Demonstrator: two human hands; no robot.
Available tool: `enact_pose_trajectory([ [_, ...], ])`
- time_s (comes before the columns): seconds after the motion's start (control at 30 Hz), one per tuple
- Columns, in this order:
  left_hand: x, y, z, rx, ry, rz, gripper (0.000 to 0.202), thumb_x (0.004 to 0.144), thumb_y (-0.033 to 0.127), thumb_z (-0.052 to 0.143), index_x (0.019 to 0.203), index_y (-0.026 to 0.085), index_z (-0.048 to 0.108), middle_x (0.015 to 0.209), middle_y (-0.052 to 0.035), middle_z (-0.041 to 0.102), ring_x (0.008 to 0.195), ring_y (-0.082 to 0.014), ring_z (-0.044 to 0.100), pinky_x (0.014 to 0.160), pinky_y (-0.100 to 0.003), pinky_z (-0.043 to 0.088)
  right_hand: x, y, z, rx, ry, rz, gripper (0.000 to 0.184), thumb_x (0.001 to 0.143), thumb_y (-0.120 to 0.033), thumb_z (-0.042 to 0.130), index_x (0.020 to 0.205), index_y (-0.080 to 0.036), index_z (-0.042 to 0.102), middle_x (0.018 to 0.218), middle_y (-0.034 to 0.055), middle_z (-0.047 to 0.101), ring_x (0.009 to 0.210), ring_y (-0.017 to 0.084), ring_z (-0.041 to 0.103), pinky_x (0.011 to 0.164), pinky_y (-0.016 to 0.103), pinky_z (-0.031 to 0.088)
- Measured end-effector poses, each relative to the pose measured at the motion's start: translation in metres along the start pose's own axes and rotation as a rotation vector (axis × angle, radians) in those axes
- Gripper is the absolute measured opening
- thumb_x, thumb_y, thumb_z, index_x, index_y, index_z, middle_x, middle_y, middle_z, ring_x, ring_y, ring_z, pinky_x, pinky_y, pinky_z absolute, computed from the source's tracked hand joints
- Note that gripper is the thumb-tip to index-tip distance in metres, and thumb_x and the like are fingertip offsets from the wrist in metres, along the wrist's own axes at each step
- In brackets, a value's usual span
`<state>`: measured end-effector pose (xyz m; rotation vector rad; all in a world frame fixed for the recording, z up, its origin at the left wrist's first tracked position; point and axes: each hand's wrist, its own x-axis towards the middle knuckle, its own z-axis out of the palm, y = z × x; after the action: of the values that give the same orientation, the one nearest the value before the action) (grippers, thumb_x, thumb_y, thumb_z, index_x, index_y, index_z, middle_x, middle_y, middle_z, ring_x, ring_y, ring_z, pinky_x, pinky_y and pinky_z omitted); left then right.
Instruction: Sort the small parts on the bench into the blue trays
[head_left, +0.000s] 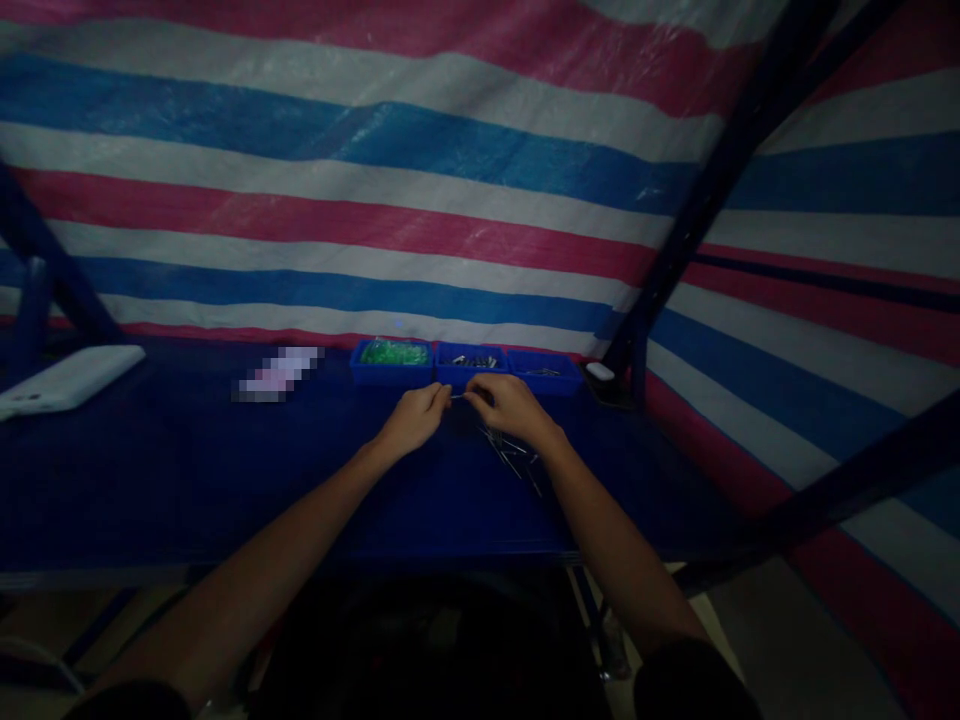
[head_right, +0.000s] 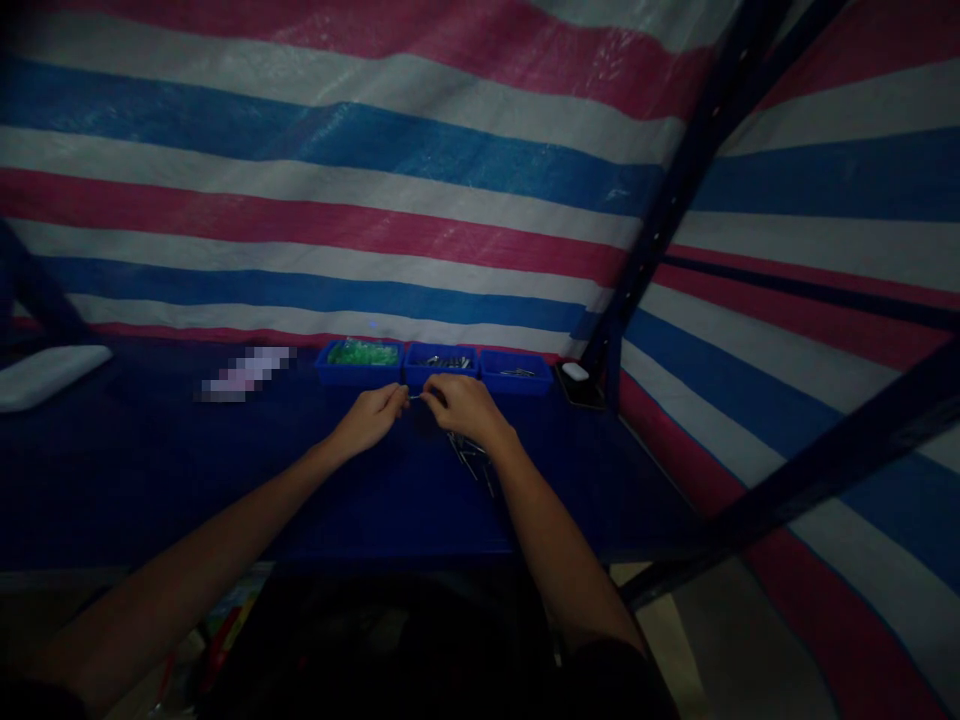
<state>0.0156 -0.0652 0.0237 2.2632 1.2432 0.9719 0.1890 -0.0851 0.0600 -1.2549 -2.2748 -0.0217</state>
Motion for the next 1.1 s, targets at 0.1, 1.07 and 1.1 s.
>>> enact_pose_trajectory([
  [0.1,0.000,0.000,0.006,-0.005,-0.109,0.107,0.035,0.089,0.035,0.026,0.087,0.017,0.056,0.074,-0.0023,0.058,0.071,-0.0141,0.054,0.067,-0.026,0.041,0.004,0.020,-0.012,-0.135,0.191,0.234,0.023,0.085,-0.033,0.041,0.088,-0.020,0.058,0.073,0.0036,0.062,0.065,0.015,0.054,0.059,0.025,0.033],
  [1.07,0.028,-0.022,0.029,-0.308,-0.028,0.030,0.020,0.085,0.025,0.033,0.098,0.017,0.046,0.064,0.0023,0.051,0.059,-0.0115,0.049,0.057,-0.024,0.039,0.001,0.030,0.025,0.161,0.043,0.116,0.021,0.082,-0.033,0.046,0.078,-0.017,0.060,0.058,-0.0027,0.053,0.054,0.009,0.047,0.053,0.020,0.029],
  [1.1,0.027,-0.021,0.029,-0.304,-0.042,0.030,0.023,0.087,0.026,0.031,0.100,0.017,0.046,0.065,0.0017,0.052,0.059,-0.0119,0.050,0.059,-0.025,0.039,0.001,0.030,0.020,0.126,0.066,0.122,0.024,0.084,-0.035,0.044,0.076,-0.018,0.059,0.059,-0.0017,0.054,0.055,0.010,0.048,0.053,0.020,0.030],
])
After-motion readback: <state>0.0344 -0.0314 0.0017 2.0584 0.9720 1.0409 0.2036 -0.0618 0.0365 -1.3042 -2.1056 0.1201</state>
